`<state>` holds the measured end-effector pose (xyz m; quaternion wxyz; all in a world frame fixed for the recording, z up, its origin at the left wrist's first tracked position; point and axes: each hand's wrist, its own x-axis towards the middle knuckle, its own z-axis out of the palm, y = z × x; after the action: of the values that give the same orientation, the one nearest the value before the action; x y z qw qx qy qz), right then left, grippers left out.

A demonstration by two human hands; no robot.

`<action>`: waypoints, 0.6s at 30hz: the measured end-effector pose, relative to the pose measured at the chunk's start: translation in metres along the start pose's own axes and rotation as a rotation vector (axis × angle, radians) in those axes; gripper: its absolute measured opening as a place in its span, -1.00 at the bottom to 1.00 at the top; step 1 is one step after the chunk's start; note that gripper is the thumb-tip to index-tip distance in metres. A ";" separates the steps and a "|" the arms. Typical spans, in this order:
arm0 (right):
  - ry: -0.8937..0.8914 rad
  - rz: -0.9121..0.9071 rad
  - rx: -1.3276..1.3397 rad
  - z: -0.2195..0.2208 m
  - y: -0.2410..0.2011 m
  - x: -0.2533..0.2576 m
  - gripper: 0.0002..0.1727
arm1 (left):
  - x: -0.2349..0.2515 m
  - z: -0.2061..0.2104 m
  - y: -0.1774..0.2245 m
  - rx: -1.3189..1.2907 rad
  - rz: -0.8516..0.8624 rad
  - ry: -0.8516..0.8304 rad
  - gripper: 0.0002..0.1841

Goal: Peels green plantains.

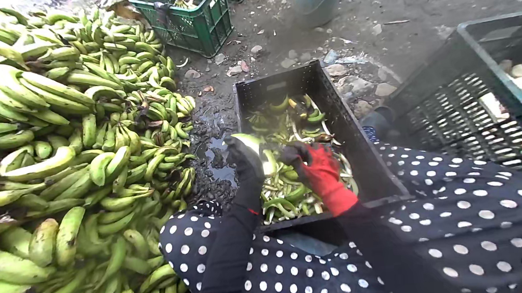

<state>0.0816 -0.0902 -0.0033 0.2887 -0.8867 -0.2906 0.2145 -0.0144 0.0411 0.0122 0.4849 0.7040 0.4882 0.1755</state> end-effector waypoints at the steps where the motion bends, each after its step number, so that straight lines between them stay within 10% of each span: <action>1: -0.026 0.025 0.014 -0.004 -0.002 0.010 -0.45 | 0.006 0.003 0.001 -0.168 0.063 -0.030 -0.45; 7: -0.156 0.111 -0.004 -0.027 0.002 0.052 -0.61 | 0.006 -0.005 0.002 0.005 0.207 -0.771 -0.59; 18: 0.332 -0.226 -0.004 0.033 0.028 -0.024 -0.20 | 0.009 0.008 -0.028 -1.079 -0.191 -0.238 -0.39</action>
<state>0.0564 -0.1115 -0.0403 0.3532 -0.8722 -0.3371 0.0310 -0.0188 0.0460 -0.0173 0.8419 0.3238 0.3328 0.2750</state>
